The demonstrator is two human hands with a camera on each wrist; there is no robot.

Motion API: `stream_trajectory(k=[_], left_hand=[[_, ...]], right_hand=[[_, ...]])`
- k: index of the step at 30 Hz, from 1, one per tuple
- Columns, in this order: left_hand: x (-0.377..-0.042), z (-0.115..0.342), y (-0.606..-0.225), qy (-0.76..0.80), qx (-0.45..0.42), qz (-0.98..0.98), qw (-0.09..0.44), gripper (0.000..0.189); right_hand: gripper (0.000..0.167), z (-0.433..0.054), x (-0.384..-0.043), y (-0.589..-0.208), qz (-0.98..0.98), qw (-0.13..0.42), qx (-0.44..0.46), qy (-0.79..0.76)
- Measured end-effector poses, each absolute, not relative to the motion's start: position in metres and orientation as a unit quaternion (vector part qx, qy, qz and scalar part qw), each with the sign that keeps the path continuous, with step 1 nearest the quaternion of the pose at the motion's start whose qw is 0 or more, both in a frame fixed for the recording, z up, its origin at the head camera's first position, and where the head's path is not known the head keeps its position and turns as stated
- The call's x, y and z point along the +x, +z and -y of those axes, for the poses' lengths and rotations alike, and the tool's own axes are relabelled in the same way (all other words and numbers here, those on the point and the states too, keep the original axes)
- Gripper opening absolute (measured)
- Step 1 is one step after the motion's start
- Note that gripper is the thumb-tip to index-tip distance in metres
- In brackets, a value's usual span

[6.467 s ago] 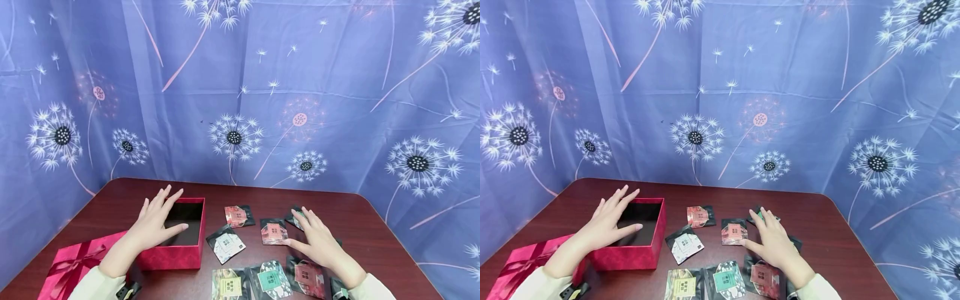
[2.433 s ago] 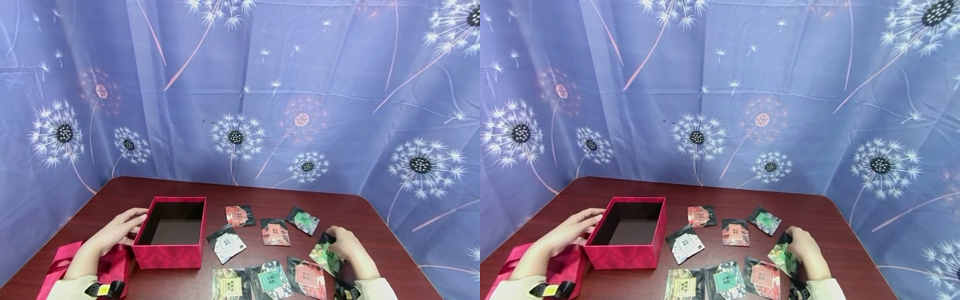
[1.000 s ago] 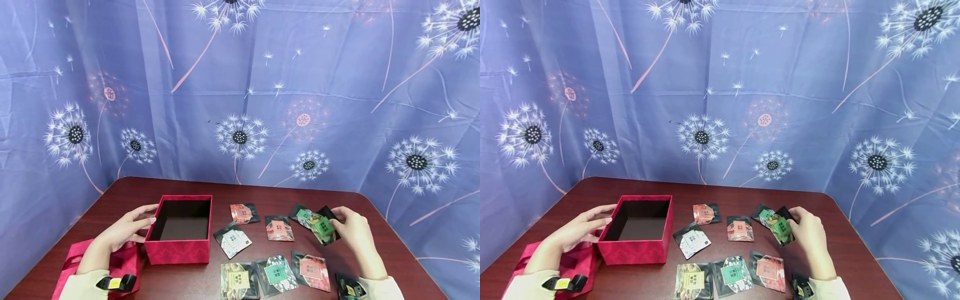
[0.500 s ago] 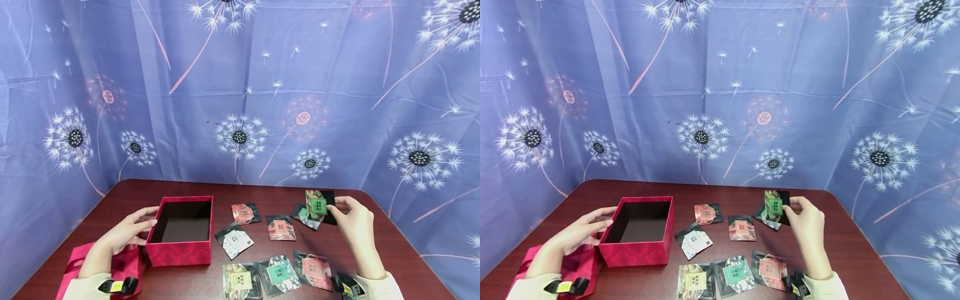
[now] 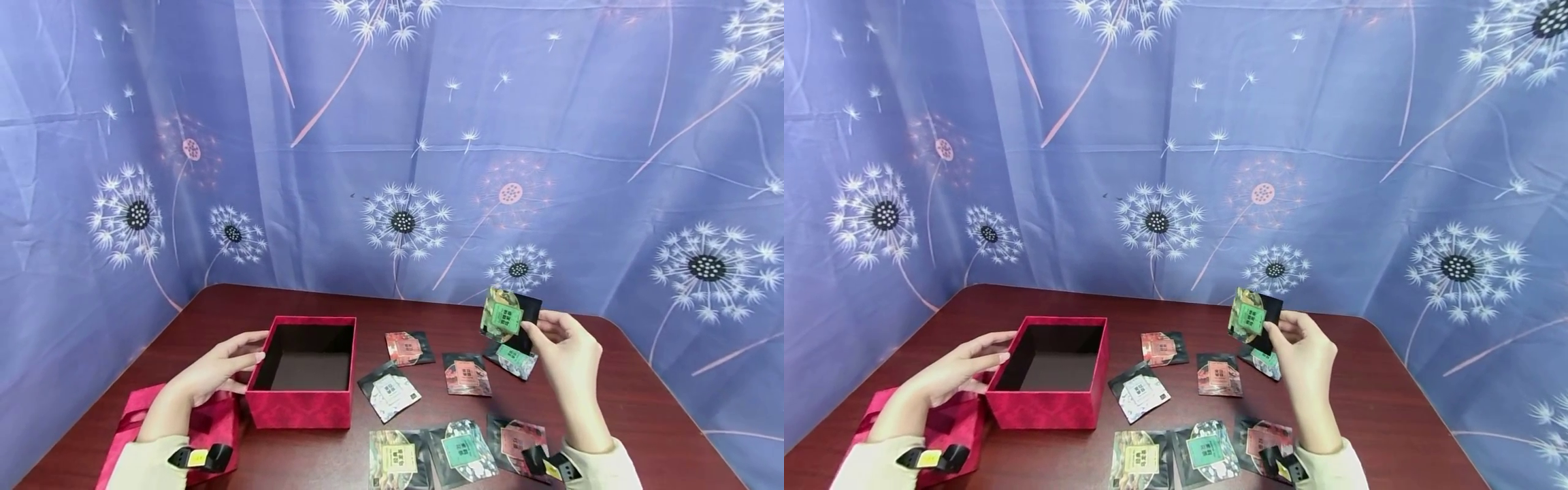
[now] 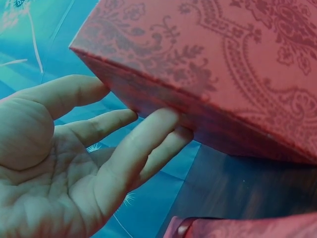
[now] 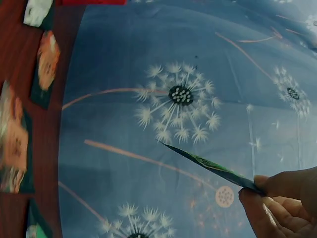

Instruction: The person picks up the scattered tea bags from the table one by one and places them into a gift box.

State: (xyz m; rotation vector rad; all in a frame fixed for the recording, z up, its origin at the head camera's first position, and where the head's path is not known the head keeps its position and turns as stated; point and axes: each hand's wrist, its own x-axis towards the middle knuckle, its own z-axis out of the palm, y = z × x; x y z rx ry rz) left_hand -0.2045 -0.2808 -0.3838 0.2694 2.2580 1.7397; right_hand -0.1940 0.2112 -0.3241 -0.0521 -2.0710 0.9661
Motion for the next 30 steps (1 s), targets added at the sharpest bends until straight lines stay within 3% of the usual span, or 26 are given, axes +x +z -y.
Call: stream_trajectory(k=[17, 30], left_hand=[[-0.205, 0.280, -0.385, 0.603, 0.094, -0.780, 0.139, 0.066], [-0.205, 0.281, -0.385, 0.599, 0.092, -0.784, 0.136, 0.066]], right_hand=[[0.020, -0.164, -0.204, -0.317, 0.817, 0.347, 0.007, 0.460], [0.021, -0.131, -0.214, -0.336, 0.770, 0.139, 0.024, 0.622]])
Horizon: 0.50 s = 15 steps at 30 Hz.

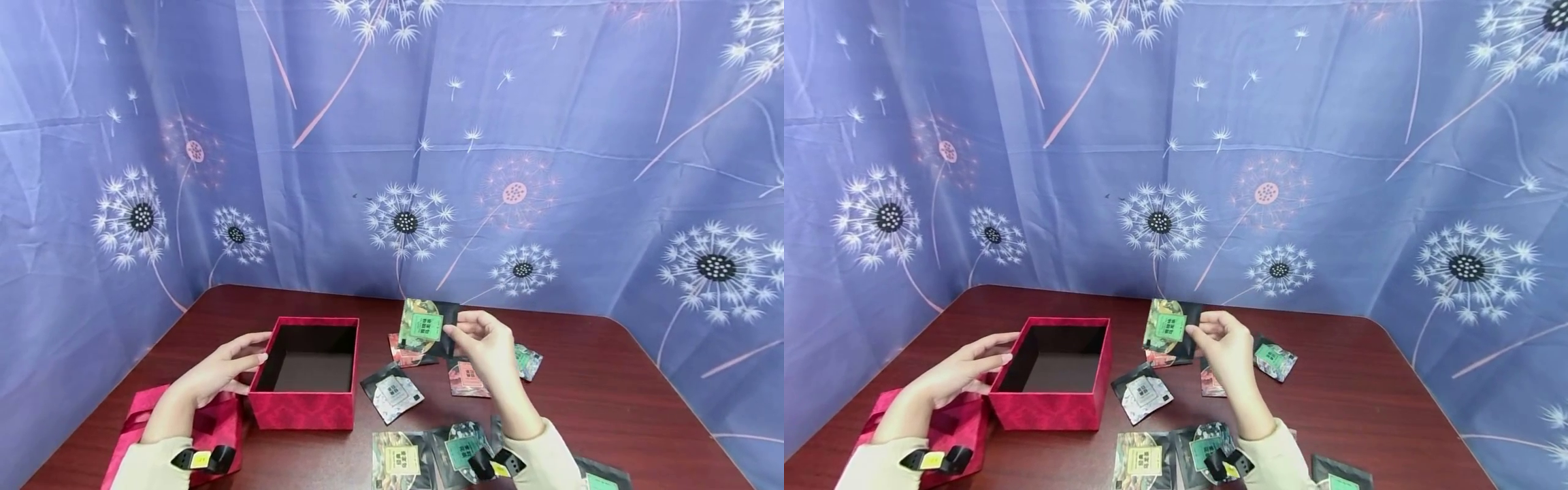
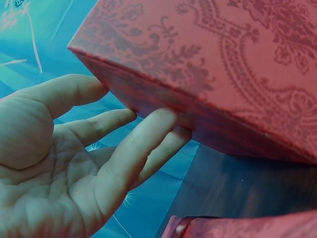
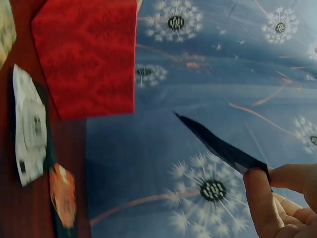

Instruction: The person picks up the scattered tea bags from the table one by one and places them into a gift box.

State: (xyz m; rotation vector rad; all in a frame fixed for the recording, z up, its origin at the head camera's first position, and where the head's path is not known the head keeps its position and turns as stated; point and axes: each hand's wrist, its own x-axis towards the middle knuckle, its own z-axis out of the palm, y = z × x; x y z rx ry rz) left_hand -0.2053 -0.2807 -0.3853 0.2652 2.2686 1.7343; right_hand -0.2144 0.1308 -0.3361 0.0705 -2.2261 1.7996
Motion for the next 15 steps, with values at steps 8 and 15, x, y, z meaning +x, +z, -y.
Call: stream_trajectory(k=[8, 15], left_hand=[[-0.205, 0.280, -0.384, 0.597, 0.091, -0.786, 0.135, 0.065], [-0.205, 0.281, -0.385, 0.598, 0.094, -0.784, 0.136, 0.065]], right_hand=[[0.022, -0.108, -0.214, -0.340, 0.762, 0.090, 0.037, 0.640], [0.020, -0.094, -0.215, -0.347, 0.758, 0.068, 0.055, 0.646]])
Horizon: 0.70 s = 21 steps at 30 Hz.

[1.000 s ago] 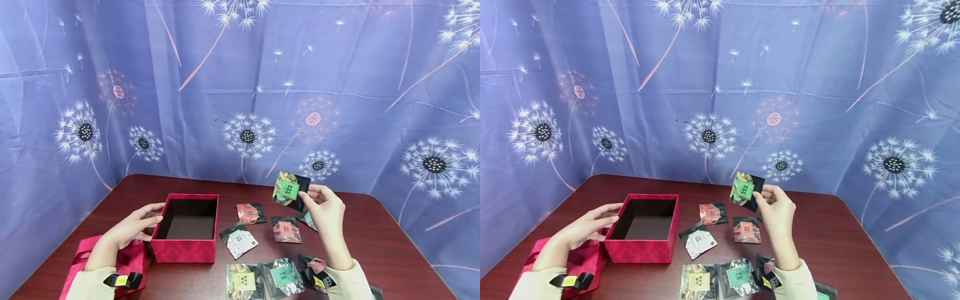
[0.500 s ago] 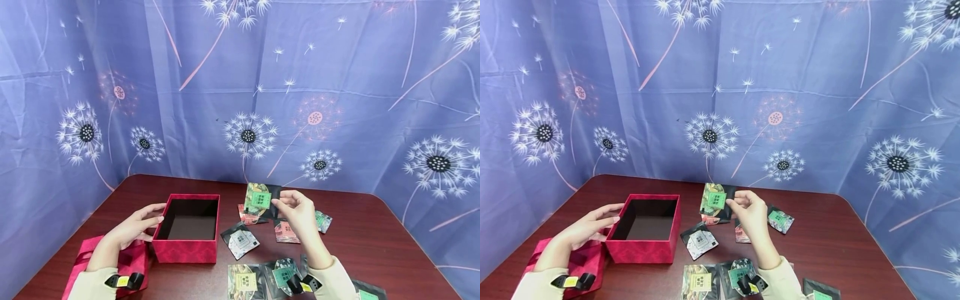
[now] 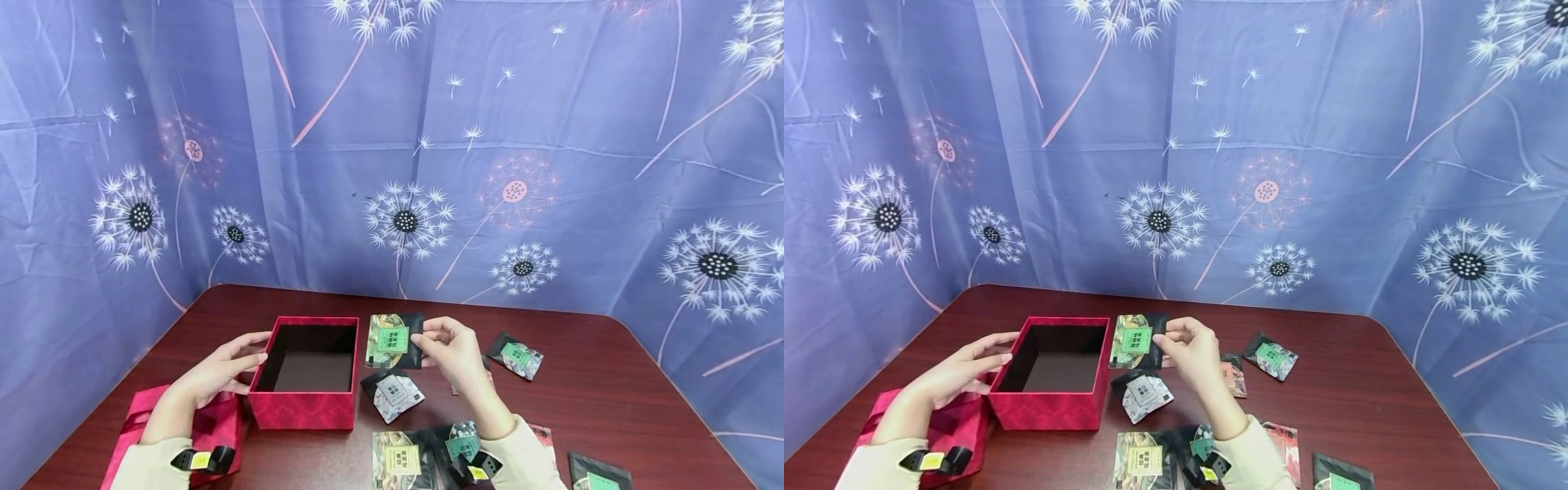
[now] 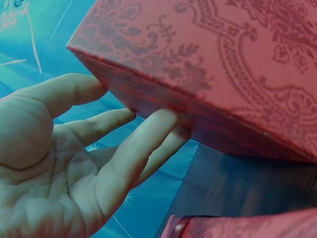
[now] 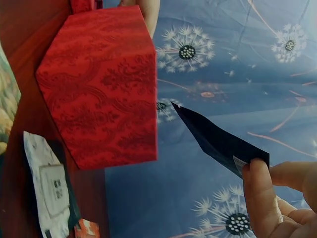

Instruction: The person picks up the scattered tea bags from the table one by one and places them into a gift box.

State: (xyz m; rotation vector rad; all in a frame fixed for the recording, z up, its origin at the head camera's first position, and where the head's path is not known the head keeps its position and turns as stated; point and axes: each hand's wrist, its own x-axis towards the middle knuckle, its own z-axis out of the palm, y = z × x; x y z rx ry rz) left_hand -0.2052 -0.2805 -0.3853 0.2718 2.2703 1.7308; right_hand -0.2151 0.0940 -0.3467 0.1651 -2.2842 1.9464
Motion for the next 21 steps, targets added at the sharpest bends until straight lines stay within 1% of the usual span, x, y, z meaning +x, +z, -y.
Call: stream_trajectory(k=[6, 15, 21], left_hand=[[-0.206, 0.281, -0.385, 0.596, 0.093, -0.786, 0.135, 0.065], [-0.206, 0.280, -0.385, 0.594, 0.092, -0.787, 0.137, 0.065], [-0.205, 0.281, -0.385, 0.594, 0.092, -0.787, 0.139, 0.065]], right_hand=[[0.018, -0.086, -0.216, -0.351, 0.746, 0.046, 0.064, 0.662], [0.019, -0.076, -0.215, -0.349, 0.742, 0.055, 0.077, 0.664], [0.018, -0.078, -0.219, -0.348, 0.745, 0.059, 0.077, 0.659]])
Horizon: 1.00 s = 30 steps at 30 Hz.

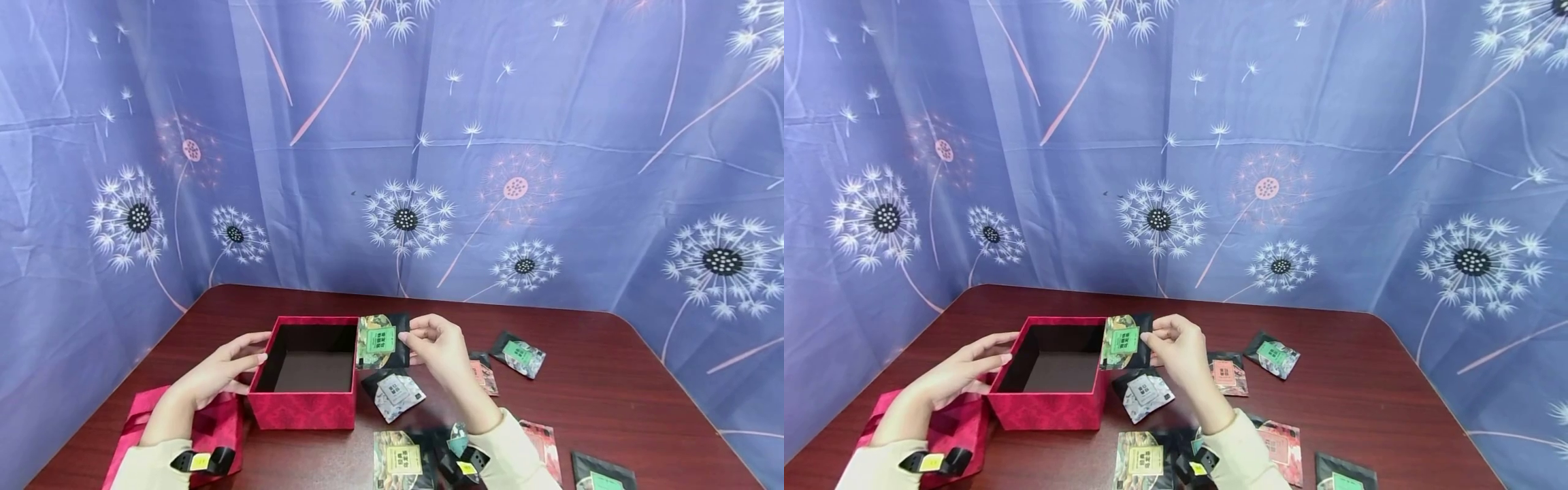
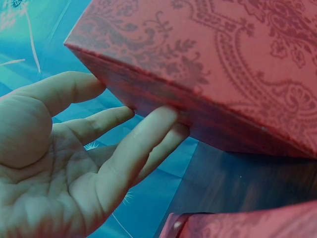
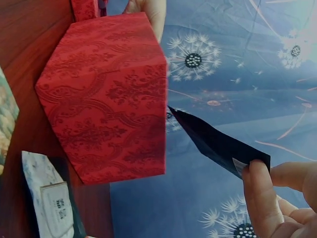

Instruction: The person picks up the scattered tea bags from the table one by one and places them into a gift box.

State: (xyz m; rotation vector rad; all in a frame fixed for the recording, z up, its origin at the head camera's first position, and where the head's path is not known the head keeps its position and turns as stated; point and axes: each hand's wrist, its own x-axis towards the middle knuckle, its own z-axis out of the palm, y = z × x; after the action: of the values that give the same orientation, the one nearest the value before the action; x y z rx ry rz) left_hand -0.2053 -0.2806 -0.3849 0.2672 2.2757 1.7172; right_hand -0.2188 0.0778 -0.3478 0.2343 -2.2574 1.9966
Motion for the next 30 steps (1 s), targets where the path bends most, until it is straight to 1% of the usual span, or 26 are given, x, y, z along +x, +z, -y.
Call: stream_trajectory(k=[6, 14, 18, 25, 30], left_hand=[[-0.204, 0.282, -0.383, 0.594, 0.096, -0.787, 0.137, 0.065], [-0.205, 0.281, -0.384, 0.592, 0.097, -0.788, 0.137, 0.065], [-0.205, 0.280, -0.385, 0.591, 0.096, -0.789, 0.136, 0.065], [-0.206, 0.280, -0.386, 0.592, 0.097, -0.789, 0.133, 0.064], [-0.205, 0.280, -0.387, 0.589, 0.097, -0.792, 0.130, 0.064]], right_hand=[[0.018, -0.079, -0.221, -0.344, 0.729, 0.054, 0.067, 0.679], [0.019, -0.071, -0.219, -0.345, 0.718, 0.042, 0.081, 0.690], [0.020, -0.068, -0.217, -0.348, 0.726, 0.031, 0.084, 0.682], [0.020, -0.065, -0.218, -0.354, 0.742, 0.030, 0.103, 0.662], [0.020, -0.058, -0.214, -0.357, 0.750, 0.017, 0.118, 0.650]])
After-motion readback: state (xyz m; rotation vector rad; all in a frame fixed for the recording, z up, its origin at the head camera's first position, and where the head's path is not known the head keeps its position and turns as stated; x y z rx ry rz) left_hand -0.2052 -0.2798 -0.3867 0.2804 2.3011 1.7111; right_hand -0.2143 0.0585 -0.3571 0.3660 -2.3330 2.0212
